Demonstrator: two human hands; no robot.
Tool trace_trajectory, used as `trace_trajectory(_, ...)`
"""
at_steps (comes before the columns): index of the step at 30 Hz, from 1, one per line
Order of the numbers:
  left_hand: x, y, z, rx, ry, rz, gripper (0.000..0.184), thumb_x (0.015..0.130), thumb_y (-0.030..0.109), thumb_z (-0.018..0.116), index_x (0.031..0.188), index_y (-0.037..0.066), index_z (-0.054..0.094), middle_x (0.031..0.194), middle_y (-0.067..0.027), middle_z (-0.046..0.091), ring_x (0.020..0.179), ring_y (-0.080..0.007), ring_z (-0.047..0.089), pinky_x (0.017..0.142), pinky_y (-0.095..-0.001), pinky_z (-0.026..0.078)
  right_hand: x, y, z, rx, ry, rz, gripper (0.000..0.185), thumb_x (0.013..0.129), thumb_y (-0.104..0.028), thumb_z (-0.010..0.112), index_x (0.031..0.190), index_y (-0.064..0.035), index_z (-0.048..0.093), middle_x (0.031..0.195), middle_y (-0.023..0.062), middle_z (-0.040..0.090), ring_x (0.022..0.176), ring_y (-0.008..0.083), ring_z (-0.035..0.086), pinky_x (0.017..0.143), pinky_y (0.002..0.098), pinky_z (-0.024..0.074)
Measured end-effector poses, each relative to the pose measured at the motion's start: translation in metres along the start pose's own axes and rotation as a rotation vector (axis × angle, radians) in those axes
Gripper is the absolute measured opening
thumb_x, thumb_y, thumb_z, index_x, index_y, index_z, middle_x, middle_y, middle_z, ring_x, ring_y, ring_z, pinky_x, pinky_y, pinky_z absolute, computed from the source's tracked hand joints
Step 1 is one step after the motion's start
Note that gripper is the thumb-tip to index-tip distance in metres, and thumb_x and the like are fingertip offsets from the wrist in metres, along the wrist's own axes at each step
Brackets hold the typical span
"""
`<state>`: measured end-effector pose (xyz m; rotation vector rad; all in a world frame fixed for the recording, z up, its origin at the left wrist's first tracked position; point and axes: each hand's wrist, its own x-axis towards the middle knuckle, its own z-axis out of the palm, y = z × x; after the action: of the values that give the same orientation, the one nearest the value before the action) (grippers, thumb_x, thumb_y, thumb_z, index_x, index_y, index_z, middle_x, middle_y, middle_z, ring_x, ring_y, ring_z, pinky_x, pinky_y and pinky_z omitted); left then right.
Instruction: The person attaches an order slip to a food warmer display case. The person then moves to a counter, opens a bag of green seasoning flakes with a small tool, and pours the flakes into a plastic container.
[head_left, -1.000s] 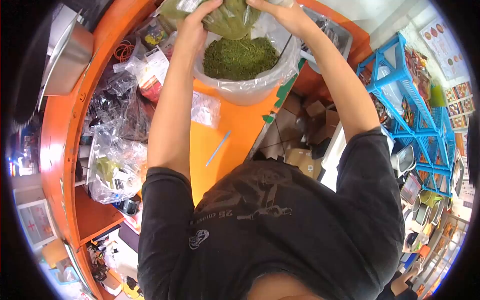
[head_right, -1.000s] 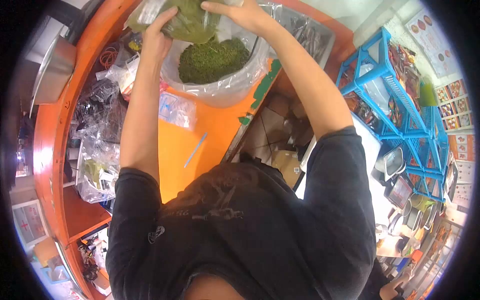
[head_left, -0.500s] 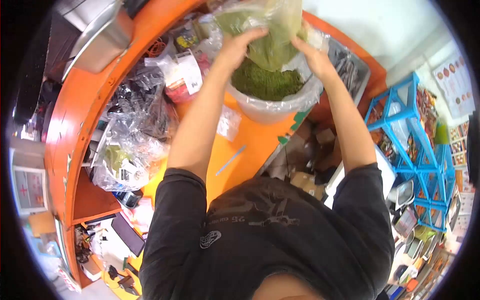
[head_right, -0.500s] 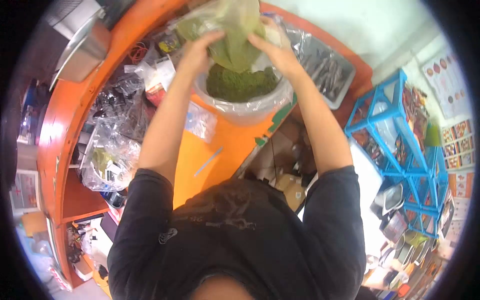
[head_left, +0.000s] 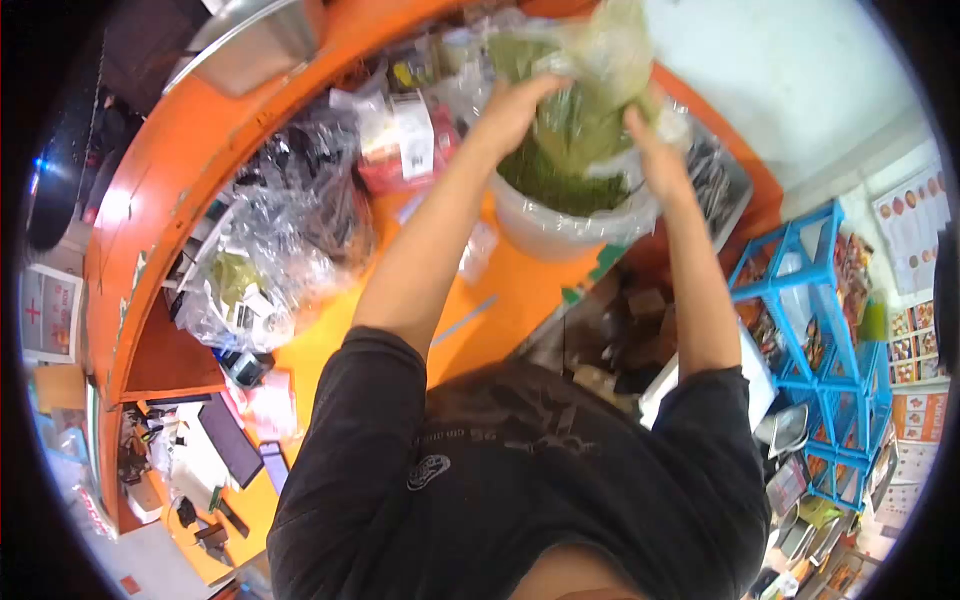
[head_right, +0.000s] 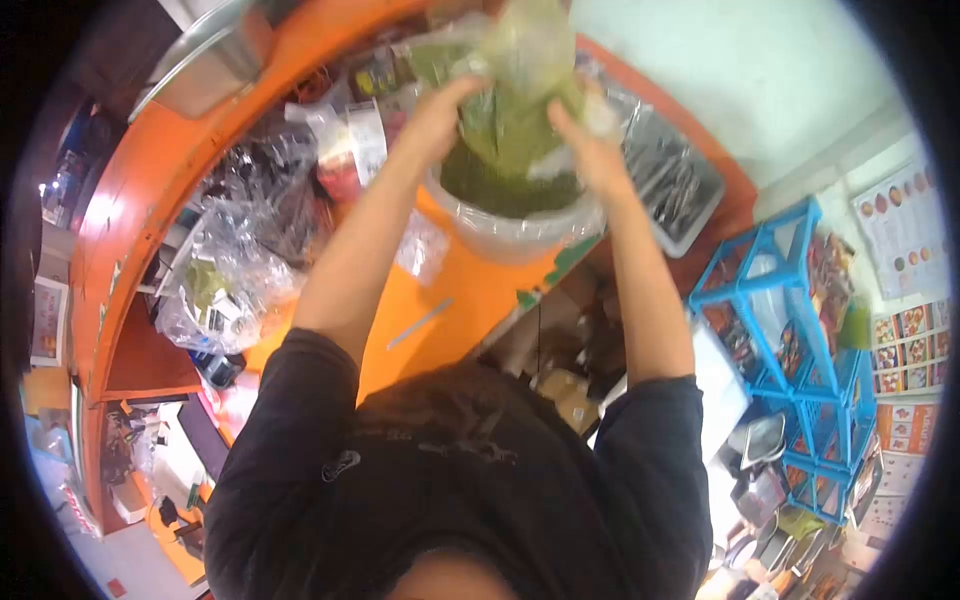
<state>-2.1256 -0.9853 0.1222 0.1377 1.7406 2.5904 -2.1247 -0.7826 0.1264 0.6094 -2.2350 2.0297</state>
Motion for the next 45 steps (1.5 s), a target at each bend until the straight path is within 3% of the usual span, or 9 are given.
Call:
trace_trajectory(1,0.014,-0.02,-0.007,0.035,0.012,0.265,0.037,0.076,0.011,0.061,0.11,-0.001,0.056,0.109,-0.0078,0.06,0.093,-0.0169,0.058,0.078,-0.0309,0.047,0.008,0.028,-0.004,-0.06,0.003,-0.199,0.058,0.084,-0.03,0.062,0.129,-0.0006,0.041,0.126,0.0083,0.046,0.117,0.0186,0.042,0.099,0.0315,0.031)
trace_trajectory(3,0.004,-0.008,0.008,0.042,0.03,0.344,0.034,0.084,0.017,0.055,0.111,-0.004,0.055,0.109,-0.0115,0.06,0.095,-0.0209,0.06,0.082,-0.0328,0.049,0.008,0.019,-0.005,0.013,0.008,-0.205,0.058,0.082,-0.025,0.065,0.129,-0.0002,0.041,0.122,0.0088,0.05,0.112,0.0189,0.046,0.096,0.0312,0.0356)
trace_trajectory(10,0.004,0.049,0.048,-0.363,0.037,0.176,0.035,0.09,0.023,0.052,0.115,-0.001,0.051,0.107,-0.0106,0.059,0.095,-0.0201,0.059,0.087,-0.0344,0.047,0.008,-0.039,0.003,0.034,-0.06,-0.103,0.052,0.073,-0.005,0.073,0.118,-0.0005,0.047,0.11,0.0062,0.056,0.102,0.0174,0.052,0.088,0.0305,0.042)
trace_trajectory(13,0.0,0.051,0.037,-0.245,-0.105,0.168,0.037,0.089,0.023,0.055,0.117,0.0,0.05,0.111,-0.0101,0.058,0.102,-0.0202,0.056,0.092,-0.035,0.043,0.023,-0.027,-0.001,0.13,0.033,-0.118,0.054,0.074,-0.006,0.072,0.12,0.0003,0.046,0.113,0.007,0.055,0.105,0.0183,0.051,0.089,0.0312,0.041)
trace_trajectory(16,-0.007,0.03,0.015,0.309,-0.25,0.206,0.048,0.081,0.018,0.065,0.121,-0.001,0.048,0.117,-0.0097,0.056,0.107,-0.0186,0.052,0.093,-0.0327,0.04,0.034,-0.024,0.003,0.252,0.085,-0.109,0.05,0.078,-0.007,0.069,0.121,-0.0002,0.046,0.115,0.009,0.055,0.105,0.0191,0.051,0.09,0.0319,0.0406)
trace_trajectory(19,-0.004,0.008,0.014,0.279,-0.291,0.145,0.052,0.077,0.018,0.069,0.121,-0.001,0.049,0.116,-0.0093,0.057,0.105,-0.0176,0.054,0.092,-0.0313,0.041,0.045,-0.016,0.004,0.347,0.053,-0.105,0.051,0.079,-0.007,0.067,0.124,-0.0009,0.044,0.116,0.0093,0.054,0.106,0.0193,0.051,0.09,0.0324,0.0407)
trace_trajectory(23,0.0,0.012,0.018,0.349,-0.076,0.177,0.035,0.071,0.014,0.073,0.102,0.001,0.062,0.092,-0.0057,0.066,0.08,-0.0118,0.061,0.068,-0.0254,0.047,0.047,-0.023,0.0,0.299,-0.023,-0.058,0.053,0.078,-0.007,0.068,0.125,-0.0011,0.044,0.116,0.0094,0.054,0.107,0.0185,0.051,0.09,0.0326,0.0408)
trace_trajectory(36,0.014,0.009,0.013,0.536,-0.297,0.202,0.057,0.069,0.01,0.073,0.12,0.001,0.049,0.115,-0.0106,0.057,0.104,-0.0189,0.054,0.087,-0.0325,0.045,0.037,-0.046,-0.011,-0.01,-0.068,-0.143,0.053,0.072,-0.007,0.072,0.119,0.0,0.049,0.109,0.0073,0.057,0.1,0.0158,0.054,0.087,0.0296,0.0429)
trace_trajectory(45,0.024,-0.017,0.011,0.597,-0.095,0.423,0.052,0.068,0.007,0.069,0.116,0.002,0.052,0.109,-0.0085,0.058,0.1,-0.0182,0.055,0.084,-0.031,0.045,0.041,-0.039,-0.004,-0.194,-0.173,-0.212,0.054,0.074,-0.015,0.072,0.121,-0.0021,0.048,0.113,0.008,0.057,0.105,0.0179,0.052,0.091,0.0314,0.0406)
